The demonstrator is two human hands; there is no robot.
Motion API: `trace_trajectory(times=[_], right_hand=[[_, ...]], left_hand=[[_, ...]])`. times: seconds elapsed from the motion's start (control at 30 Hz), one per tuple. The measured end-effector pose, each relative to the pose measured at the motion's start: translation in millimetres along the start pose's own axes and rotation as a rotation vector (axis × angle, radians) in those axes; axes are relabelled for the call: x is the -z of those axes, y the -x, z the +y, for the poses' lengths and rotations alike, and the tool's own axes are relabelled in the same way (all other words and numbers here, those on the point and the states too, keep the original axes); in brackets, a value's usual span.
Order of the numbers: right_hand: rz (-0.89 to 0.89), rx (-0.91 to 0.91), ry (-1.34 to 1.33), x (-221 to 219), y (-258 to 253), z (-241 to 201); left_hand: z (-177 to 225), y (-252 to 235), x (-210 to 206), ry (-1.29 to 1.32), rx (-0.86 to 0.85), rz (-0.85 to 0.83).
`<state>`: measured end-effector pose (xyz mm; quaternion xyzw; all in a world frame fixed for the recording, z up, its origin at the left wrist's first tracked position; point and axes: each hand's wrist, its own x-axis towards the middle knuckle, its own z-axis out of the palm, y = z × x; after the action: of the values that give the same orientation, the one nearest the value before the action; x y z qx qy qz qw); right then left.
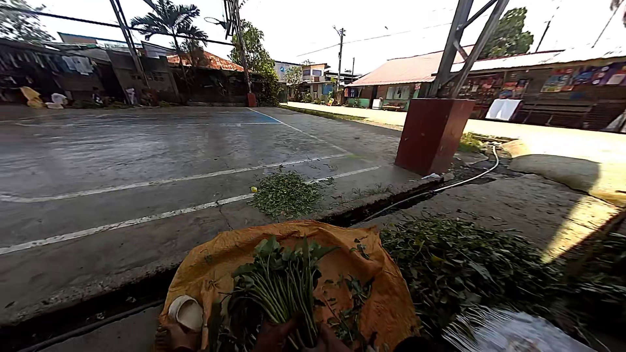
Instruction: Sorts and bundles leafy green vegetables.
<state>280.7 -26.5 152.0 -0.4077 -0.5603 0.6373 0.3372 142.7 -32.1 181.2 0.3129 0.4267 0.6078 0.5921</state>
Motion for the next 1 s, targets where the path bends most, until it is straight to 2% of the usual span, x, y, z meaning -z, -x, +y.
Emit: trace_trajectory(times=[0.13, 0.3, 0.47, 0.5, 0.57, 0.67, 0.73, 0.77, 0.83, 0.9, 0.97, 1.0], right_hand=[[-0.136, -0.036, -0.052, 13, 4, -1], [-0.148, 0.013, 0.251, 45, 12, -44], [0.016, -0.037, 0.704, 105, 53, -122], [0.046, -0.061, 0.807, 120, 61, -132], [0.117, -0.107, 1.022, 154, 74, -135], [0.073, -0.344, 1.261, 188, 98, -109], [-0.089, -0.529, 1.284, 198, 111, -72], [-0.16, -0.581, 1.249, 202, 118, -49], [-0.247, -0.631, 1.099, 207, 131, -13], [-0.256, -0.622, 0.915, 216, 141, 10], [-0.257, -0.62, 0.797, 226, 146, 21], [-0.265, -0.626, 0.761, 228, 147, 21]], left_hand=[[-3, 7, 5, 0.008, 0.079, -0.126], [3, -2, -19, -0.205, -0.109, -0.298], [24, -15, -84, -0.304, -0.216, -0.526], [21, -19, -96, -0.325, -0.227, -0.59], [5, -31, -111, -0.534, -0.227, -0.692], [-48, -45, -106, -0.989, -0.12, -0.915], [-83, -40, -87, -1.224, 0.12, -1.053], [-101, -35, -71, -1.234, 0.255, -1.087], [-135, -36, -32, -1.151, 0.447, -1.09], [-144, -47, 1, -1.089, 0.524, -0.993], [-119, -52, 9, -1.198, 0.413, -0.743], [-101, -48, 1, -1.263, 0.25, -0.564]])
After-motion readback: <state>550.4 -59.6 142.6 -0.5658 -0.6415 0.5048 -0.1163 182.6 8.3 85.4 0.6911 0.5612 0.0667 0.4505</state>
